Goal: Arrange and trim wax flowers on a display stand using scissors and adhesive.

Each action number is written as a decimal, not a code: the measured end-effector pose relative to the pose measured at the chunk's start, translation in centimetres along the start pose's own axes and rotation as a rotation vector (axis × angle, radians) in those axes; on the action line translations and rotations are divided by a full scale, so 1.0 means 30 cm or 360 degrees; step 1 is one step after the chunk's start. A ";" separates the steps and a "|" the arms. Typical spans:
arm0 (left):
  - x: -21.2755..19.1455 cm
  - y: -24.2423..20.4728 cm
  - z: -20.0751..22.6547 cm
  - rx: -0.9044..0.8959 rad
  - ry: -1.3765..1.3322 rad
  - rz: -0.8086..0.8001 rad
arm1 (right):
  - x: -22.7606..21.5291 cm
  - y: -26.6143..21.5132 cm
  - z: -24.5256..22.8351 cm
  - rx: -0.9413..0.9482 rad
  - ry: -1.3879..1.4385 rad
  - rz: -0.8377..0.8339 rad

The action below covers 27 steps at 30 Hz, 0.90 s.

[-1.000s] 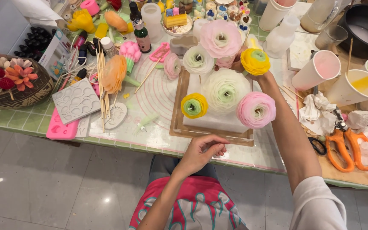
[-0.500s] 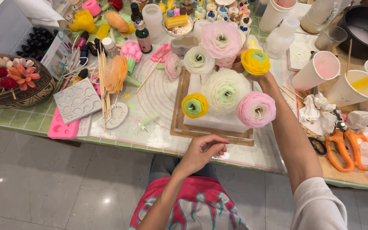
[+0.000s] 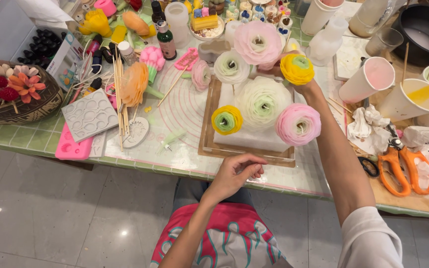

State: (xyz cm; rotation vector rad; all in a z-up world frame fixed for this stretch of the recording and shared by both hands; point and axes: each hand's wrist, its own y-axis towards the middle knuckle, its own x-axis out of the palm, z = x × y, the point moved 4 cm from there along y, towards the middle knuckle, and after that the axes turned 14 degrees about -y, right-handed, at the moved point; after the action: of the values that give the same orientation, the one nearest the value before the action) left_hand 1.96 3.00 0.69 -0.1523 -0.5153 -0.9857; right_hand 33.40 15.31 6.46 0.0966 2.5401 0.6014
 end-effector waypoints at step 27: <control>-0.004 -0.019 -0.014 0.0370 -0.0171 0.0048 | 0.082 -0.622 -0.443 0.0445 -0.0100 0.1506</control>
State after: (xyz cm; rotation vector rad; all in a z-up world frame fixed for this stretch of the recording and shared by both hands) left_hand 1.58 2.61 0.20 -0.0043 -0.7199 -0.8843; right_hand 25.47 -6.30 7.33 1.4326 2.3858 0.5373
